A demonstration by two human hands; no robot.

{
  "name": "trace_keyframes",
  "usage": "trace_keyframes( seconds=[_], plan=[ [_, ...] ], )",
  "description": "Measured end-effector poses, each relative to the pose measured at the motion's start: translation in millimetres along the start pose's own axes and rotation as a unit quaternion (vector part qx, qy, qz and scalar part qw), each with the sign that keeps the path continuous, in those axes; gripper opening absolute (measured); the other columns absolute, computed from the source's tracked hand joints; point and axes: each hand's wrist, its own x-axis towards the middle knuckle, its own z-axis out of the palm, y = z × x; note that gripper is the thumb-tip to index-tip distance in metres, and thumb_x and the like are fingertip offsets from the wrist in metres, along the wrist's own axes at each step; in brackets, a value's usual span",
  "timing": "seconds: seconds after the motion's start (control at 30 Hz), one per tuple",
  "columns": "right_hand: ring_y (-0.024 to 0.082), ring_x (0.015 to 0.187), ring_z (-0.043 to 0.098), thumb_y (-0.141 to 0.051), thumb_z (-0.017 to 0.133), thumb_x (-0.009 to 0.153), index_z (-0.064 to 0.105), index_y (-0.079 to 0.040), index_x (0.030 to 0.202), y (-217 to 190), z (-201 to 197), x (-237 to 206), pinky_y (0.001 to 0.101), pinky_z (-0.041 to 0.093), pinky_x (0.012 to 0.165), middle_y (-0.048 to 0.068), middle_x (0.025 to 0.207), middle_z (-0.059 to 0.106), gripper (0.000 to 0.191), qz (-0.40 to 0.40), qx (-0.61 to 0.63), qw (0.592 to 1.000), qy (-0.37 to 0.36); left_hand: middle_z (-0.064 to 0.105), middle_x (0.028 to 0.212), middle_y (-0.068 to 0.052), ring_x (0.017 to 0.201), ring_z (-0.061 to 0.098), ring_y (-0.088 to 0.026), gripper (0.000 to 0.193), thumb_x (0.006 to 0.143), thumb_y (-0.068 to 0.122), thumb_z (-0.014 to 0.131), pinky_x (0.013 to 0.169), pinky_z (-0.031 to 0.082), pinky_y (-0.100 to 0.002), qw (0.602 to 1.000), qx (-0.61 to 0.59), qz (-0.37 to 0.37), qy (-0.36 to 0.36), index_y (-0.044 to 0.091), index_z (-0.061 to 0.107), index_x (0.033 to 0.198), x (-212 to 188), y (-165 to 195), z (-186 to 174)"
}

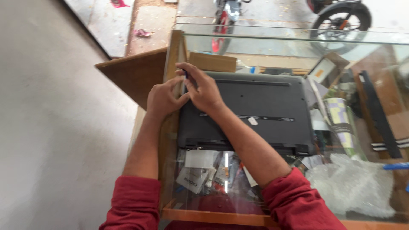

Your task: The person removes a laptop from a backpack and places it on a glass table. Using a screwdriver, the person unscrews multiple screws from the bottom cover of the laptop and removes the battery. The person then walks away from the table.

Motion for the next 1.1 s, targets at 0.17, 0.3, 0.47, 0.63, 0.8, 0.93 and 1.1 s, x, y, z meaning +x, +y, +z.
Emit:
trace_keyframes(
  seconds=[0.17,0.3,0.47,0.63,0.8,0.93,1.1],
  plan=[
    [0.02,0.103,0.078,0.002,0.064,0.097,0.064,-0.014,0.132,-1,-1,3,0.0317,0.062,0.091,0.009,0.11,0.076,0.039,0.078,0.009,0.997,0.01,0.075,0.089,-0.018,0.086,0.073,-0.038,0.07,0.079,0.053,0.075,0.077,0.057,-0.051,0.993,0.094,-0.039,-0.065,0.019,0.063,0.14,-1,-1,2],
    [0.02,0.107,0.075,0.004,0.061,0.099,0.064,-0.012,0.135,-13,-2,4,0.0323,0.059,0.092,0.005,0.114,0.074,0.039,0.048,0.015,0.999,0.003,0.075,0.101,-0.016,0.097,0.072,-0.037,0.074,0.072,0.06,0.077,0.086,0.056,-0.05,0.972,0.149,-0.078,-0.166,0.016,0.065,0.13,24,6,2],
    [0.02,0.087,0.072,-0.002,0.076,0.09,0.074,-0.012,0.119,-27,-9,3,0.0316,0.06,0.079,0.007,0.097,0.062,0.03,-0.003,-0.098,0.995,0.032,0.076,0.112,-0.013,0.109,0.071,-0.032,0.067,0.065,0.059,0.079,0.093,0.056,-0.046,0.947,0.148,-0.097,-0.268,0.018,0.077,0.118,48,10,-3],
    [0.017,0.086,0.072,-0.002,0.075,0.09,0.075,-0.013,0.119,-37,-18,-1,0.0309,0.06,0.078,0.005,0.097,0.064,0.031,0.007,-0.077,0.997,0.009,0.073,0.108,-0.017,0.104,0.069,-0.035,0.101,0.053,0.065,0.089,0.089,0.053,-0.047,0.967,0.125,-0.058,-0.217,0.01,0.06,0.132,28,7,-6],
    [0.018,0.082,0.068,-0.006,0.084,0.085,0.08,-0.017,0.113,-34,-14,-14,0.0334,0.058,0.075,0.004,0.089,0.066,0.03,-0.027,-0.135,0.99,0.03,0.076,0.108,-0.012,0.099,0.072,-0.034,0.082,0.063,0.062,0.085,0.082,0.057,-0.047,0.985,0.102,-0.041,-0.131,0.015,0.066,0.128,-14,-5,7],
    [0.016,0.104,0.068,0.007,0.054,0.089,0.056,-0.018,0.143,-18,-6,-23,0.0288,0.057,0.091,0.004,0.113,0.068,0.059,0.012,0.066,0.998,-0.002,0.073,0.093,-0.014,0.082,0.074,-0.033,0.062,0.076,0.05,0.086,0.069,0.057,-0.044,0.999,0.004,0.032,-0.018,0.011,0.07,0.121,-37,-26,22],
    [0.016,0.098,0.067,-0.016,0.074,0.101,0.065,-0.031,0.137,3,4,-26,0.0286,0.06,0.088,0.004,0.111,0.065,0.041,-0.008,-0.049,0.999,0.007,0.063,0.068,-0.01,0.062,0.068,-0.027,0.028,0.092,0.031,0.078,0.066,0.055,-0.04,0.999,0.032,0.032,-0.016,0.007,0.067,0.099,-45,-40,28]
  ],
)
